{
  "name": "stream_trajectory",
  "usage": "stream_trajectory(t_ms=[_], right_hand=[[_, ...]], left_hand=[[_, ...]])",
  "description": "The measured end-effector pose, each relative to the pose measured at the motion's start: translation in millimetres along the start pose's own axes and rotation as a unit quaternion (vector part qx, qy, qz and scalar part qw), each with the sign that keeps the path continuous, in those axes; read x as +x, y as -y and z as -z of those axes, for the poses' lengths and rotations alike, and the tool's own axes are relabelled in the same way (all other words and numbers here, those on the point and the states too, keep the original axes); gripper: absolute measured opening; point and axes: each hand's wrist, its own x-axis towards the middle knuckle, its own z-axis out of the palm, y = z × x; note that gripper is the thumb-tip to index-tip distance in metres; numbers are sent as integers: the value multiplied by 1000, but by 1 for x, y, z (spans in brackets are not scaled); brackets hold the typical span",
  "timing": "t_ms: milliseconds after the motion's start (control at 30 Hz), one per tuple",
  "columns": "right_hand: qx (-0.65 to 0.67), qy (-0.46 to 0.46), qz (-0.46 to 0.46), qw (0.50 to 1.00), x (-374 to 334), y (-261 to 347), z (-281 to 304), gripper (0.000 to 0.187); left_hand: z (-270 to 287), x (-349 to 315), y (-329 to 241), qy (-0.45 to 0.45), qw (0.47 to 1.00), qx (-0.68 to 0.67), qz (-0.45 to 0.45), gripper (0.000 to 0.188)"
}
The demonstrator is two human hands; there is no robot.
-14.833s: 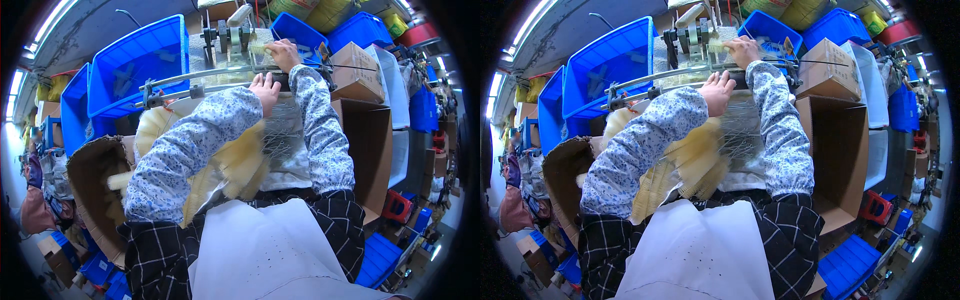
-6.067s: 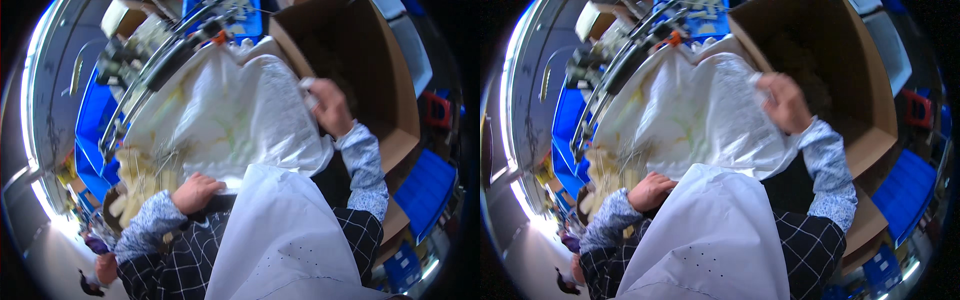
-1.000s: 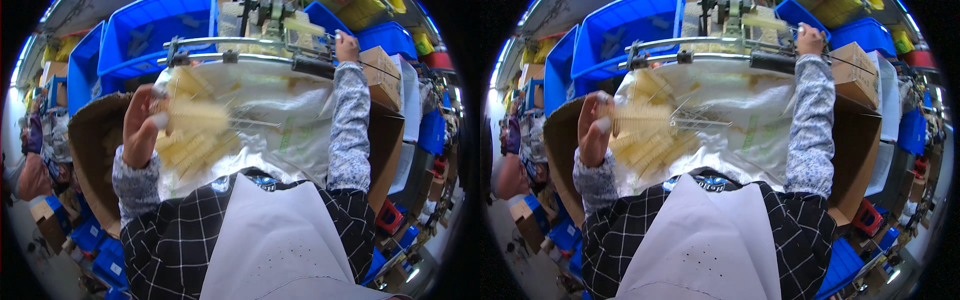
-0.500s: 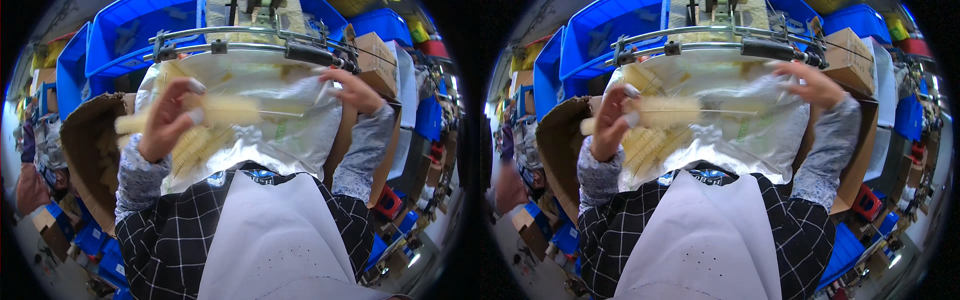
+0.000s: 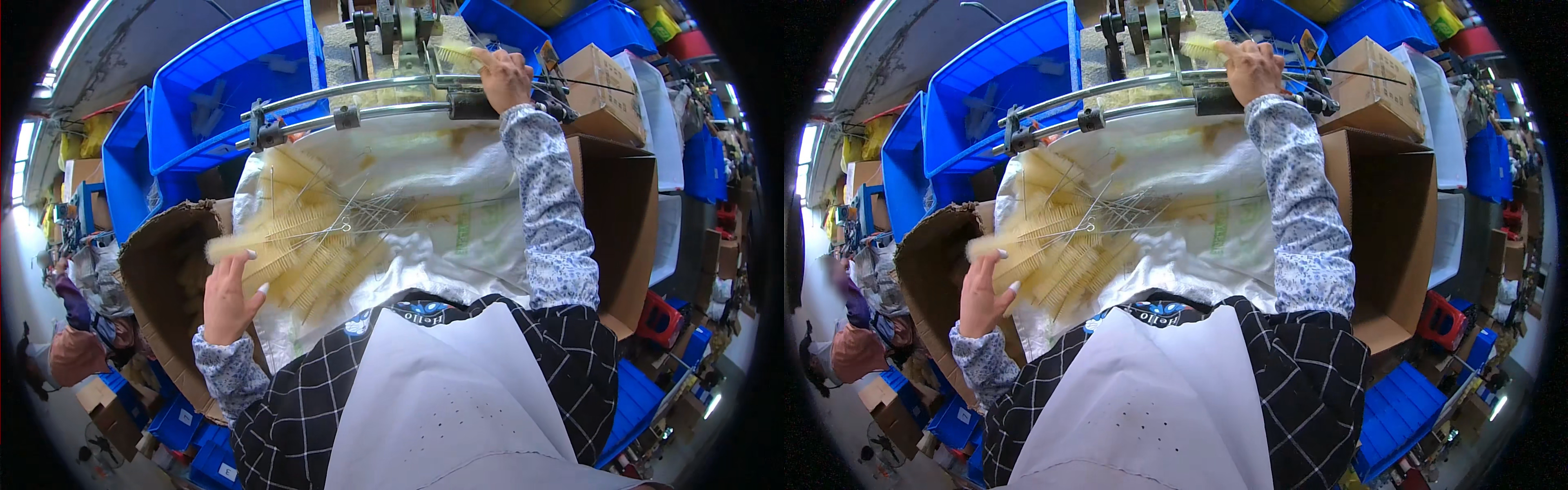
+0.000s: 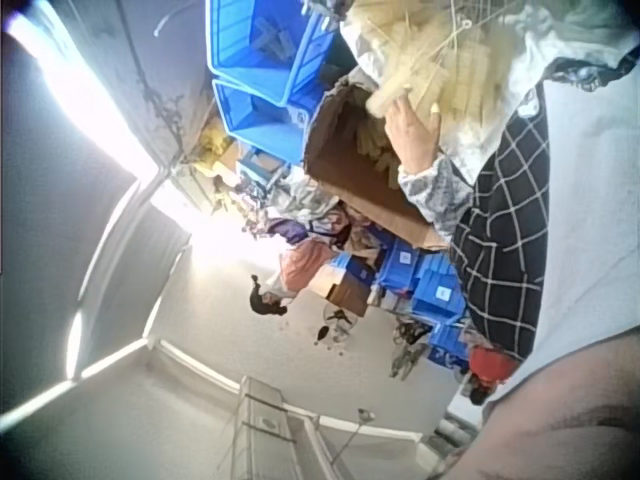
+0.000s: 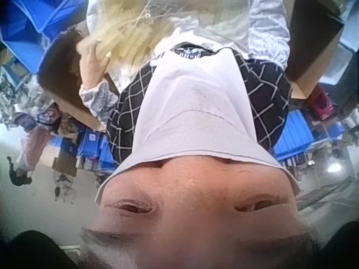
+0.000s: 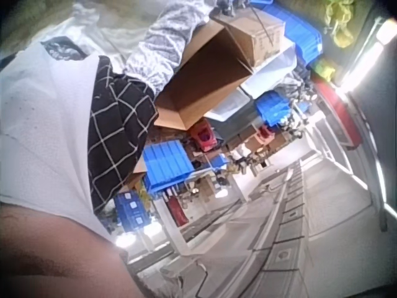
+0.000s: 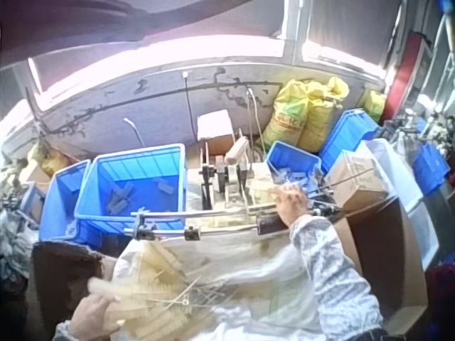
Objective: Manually assembling small cleaning brushes by aligning bristles and loading them into an assembly fixture.
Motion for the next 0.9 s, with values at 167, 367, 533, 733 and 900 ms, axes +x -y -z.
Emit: stream_trajectory(t_ms=[167,367,533,733,900], right_hand=[[-20,83,-29,996,13,9,-12,29],[13,98,-20,995,16,6,-13,33],[-27,104,15,994,26,-7,-33,41],[-74,82,50,993,27,-24,-35,44],[-101,78,-76,989,10,-32,-11,47]], left_hand=[[4,-5,6,13,994,-104,10,48],[16,-8,20,14,962,-272,6,44],[33,1,0,-141,901,-401,-86,35],[39,5,1,-290,822,-452,-190,37],[43,-1,6,-292,747,-541,-254,41]])
